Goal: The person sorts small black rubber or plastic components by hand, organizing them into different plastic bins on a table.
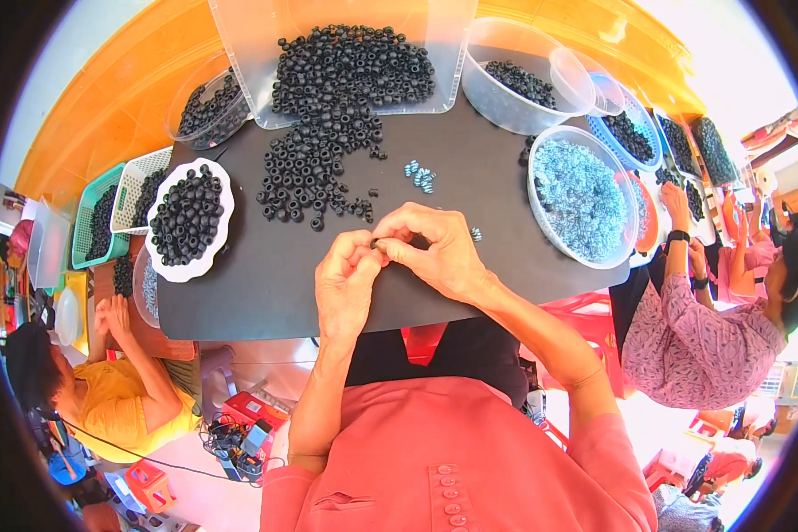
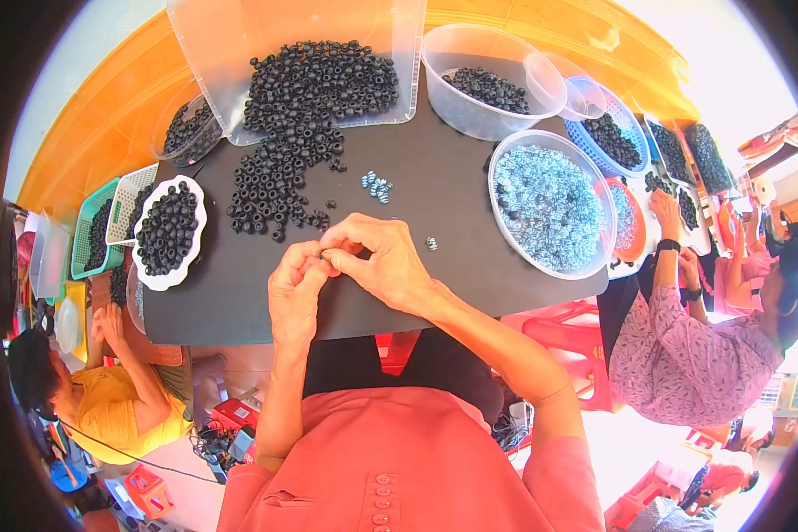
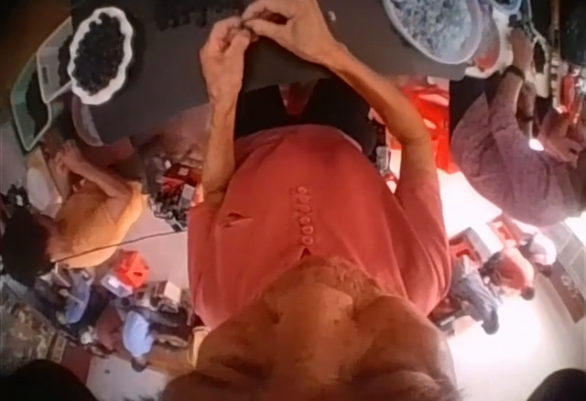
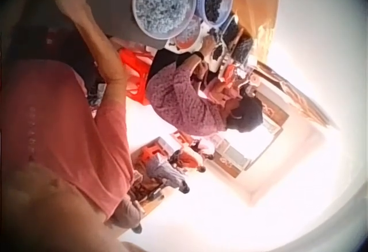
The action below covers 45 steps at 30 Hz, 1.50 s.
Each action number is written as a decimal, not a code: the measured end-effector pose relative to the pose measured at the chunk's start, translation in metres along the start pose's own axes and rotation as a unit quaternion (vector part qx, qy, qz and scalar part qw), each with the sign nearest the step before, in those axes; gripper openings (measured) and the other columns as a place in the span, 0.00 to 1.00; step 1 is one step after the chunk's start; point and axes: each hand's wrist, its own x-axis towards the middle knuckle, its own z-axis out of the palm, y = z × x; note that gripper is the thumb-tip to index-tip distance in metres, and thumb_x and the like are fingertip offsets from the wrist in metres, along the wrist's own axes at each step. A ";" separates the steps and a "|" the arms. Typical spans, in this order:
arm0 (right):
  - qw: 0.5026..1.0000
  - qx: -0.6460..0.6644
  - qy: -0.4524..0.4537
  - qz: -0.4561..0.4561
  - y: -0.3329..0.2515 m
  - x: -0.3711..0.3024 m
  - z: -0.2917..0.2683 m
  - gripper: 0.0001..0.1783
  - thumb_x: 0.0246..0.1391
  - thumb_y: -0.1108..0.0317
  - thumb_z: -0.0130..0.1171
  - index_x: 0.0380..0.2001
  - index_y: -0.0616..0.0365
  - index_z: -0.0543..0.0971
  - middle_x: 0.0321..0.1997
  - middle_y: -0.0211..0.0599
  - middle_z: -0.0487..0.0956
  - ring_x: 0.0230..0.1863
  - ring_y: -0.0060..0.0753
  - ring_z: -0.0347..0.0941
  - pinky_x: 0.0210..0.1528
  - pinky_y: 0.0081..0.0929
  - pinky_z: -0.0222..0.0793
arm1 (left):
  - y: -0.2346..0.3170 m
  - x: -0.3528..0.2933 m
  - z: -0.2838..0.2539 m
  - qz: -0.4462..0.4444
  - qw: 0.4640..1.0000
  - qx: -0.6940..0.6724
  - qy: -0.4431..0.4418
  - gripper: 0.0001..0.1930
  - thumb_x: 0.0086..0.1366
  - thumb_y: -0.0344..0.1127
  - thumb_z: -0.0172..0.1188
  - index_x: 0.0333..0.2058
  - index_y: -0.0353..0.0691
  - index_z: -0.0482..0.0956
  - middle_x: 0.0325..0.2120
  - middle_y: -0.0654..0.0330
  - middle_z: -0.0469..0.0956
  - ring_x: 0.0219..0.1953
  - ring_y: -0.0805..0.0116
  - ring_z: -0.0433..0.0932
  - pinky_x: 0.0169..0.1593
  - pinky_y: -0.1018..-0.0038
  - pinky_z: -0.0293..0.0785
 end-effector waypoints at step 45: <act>0.976 0.207 0.001 0.061 0.009 -0.011 -0.005 0.10 0.55 0.83 0.52 0.37 0.65 0.80 0.40 0.35 0.76 0.36 0.25 0.76 0.42 0.23 0.74 | 0.004 -0.008 0.003 -0.004 1.000 -0.005 -0.016 0.07 0.66 0.24 0.50 0.42 0.32 0.72 0.31 0.61 0.79 0.37 0.76 0.78 0.45 0.79 0.72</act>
